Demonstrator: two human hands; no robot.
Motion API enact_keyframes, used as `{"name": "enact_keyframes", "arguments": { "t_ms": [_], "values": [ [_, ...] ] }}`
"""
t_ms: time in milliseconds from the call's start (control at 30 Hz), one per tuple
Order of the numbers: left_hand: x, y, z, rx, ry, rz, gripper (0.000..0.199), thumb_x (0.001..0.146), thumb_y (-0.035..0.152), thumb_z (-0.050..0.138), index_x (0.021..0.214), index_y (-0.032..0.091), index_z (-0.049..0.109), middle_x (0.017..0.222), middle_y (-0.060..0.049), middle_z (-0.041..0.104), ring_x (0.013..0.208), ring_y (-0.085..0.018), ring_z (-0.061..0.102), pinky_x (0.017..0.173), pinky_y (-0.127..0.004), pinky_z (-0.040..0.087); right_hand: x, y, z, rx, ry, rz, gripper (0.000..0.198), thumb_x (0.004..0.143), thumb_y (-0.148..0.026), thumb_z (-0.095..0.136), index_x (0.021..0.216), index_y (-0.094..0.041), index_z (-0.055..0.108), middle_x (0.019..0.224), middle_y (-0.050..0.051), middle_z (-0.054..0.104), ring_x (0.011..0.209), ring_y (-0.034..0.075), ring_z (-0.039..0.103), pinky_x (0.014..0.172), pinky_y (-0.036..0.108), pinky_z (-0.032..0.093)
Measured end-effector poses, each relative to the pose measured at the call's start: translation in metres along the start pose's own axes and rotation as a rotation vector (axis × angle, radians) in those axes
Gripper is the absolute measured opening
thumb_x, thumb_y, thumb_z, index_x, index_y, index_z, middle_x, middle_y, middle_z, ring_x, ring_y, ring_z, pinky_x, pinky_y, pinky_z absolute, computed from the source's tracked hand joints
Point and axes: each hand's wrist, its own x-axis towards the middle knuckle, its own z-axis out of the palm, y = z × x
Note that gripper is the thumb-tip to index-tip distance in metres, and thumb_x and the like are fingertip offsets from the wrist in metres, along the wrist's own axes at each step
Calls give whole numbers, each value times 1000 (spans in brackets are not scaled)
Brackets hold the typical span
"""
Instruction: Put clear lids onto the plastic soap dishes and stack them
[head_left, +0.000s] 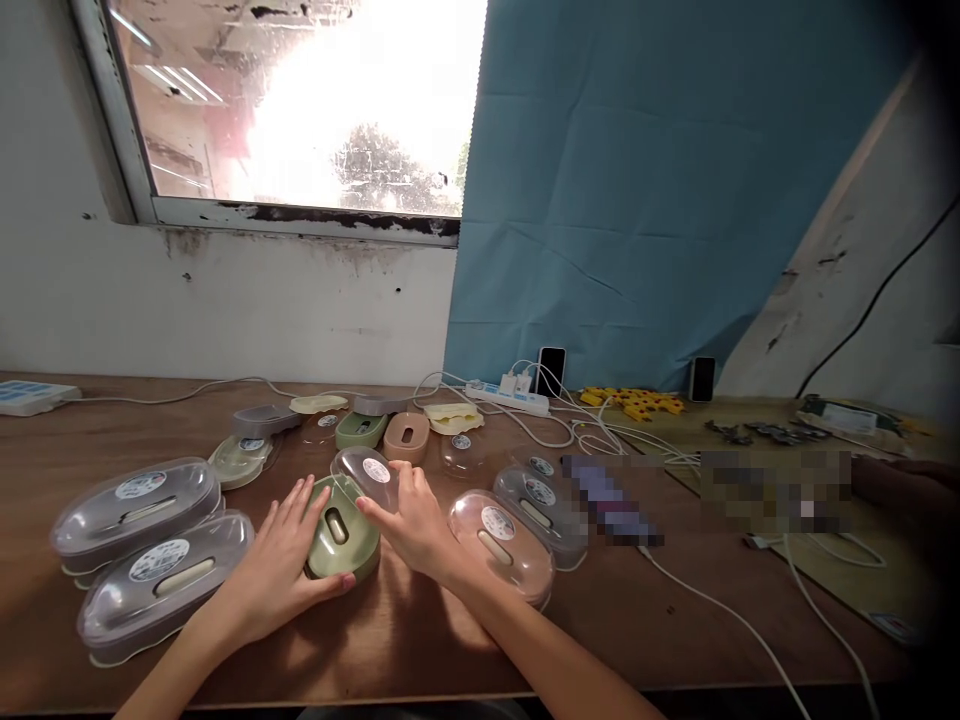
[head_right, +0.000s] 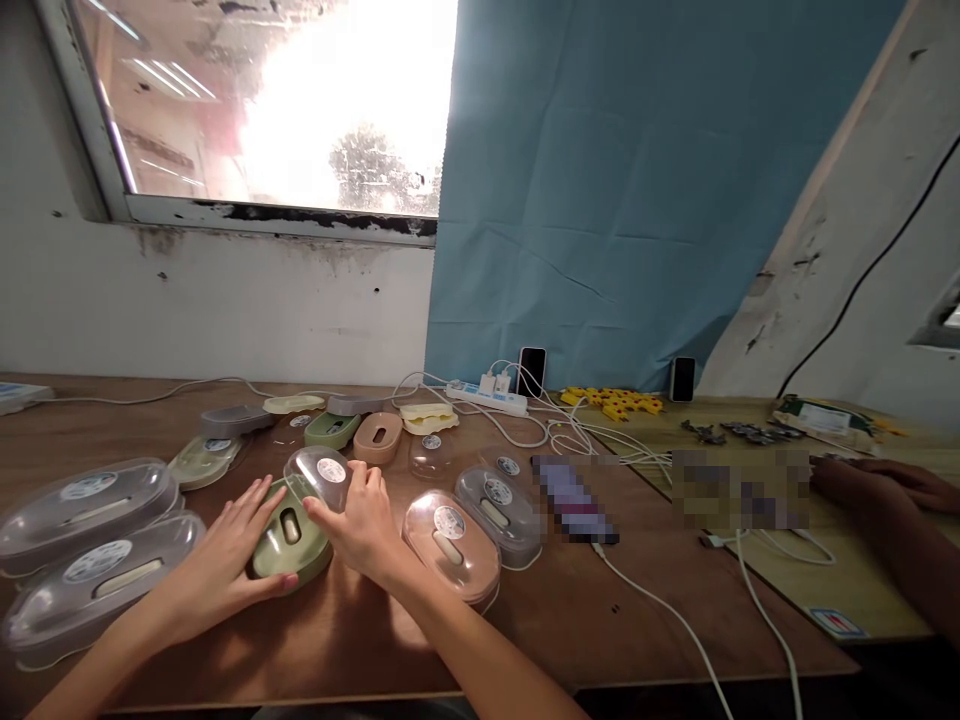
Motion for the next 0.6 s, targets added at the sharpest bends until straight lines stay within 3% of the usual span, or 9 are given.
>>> {"name": "enact_keyframes", "arguments": {
  "t_ms": [67,233,333,467,600],
  "values": [
    [7,3,-3,-15,-103,-54,87,74,69,50,141,14,35,152,-21,19,138,-39,21,107,-58,24,-1,0,-1,22,17,8,67,78,-50,59,128,-9,40,119,17,47,117,29,46,100,41,37],
    [16,13,-10,-35,-158,-152,80,75,68,49,135,14,42,146,-20,30,129,-36,39,100,-47,39,-3,0,0,74,66,-2,62,78,-48,59,126,-13,41,119,15,47,117,30,46,98,42,38],
    [24,18,-15,-13,-192,-157,86,69,66,57,136,15,41,139,-22,38,130,-39,37,100,-48,37,-3,1,3,87,62,7,62,77,-48,60,125,-13,41,119,15,46,115,31,48,96,43,39],
    [43,24,-24,9,-265,-118,97,62,68,61,144,28,29,142,-21,35,125,-43,40,95,-49,39,1,8,9,173,39,36,63,76,-51,60,123,-14,42,115,15,47,106,29,53,92,42,42],
    [60,28,-27,43,-325,-93,98,58,75,59,141,29,36,143,-22,36,124,-48,38,97,-54,32,4,16,14,271,47,55,61,75,-54,59,120,-15,44,115,14,49,106,28,54,92,41,42]
  ]
}}
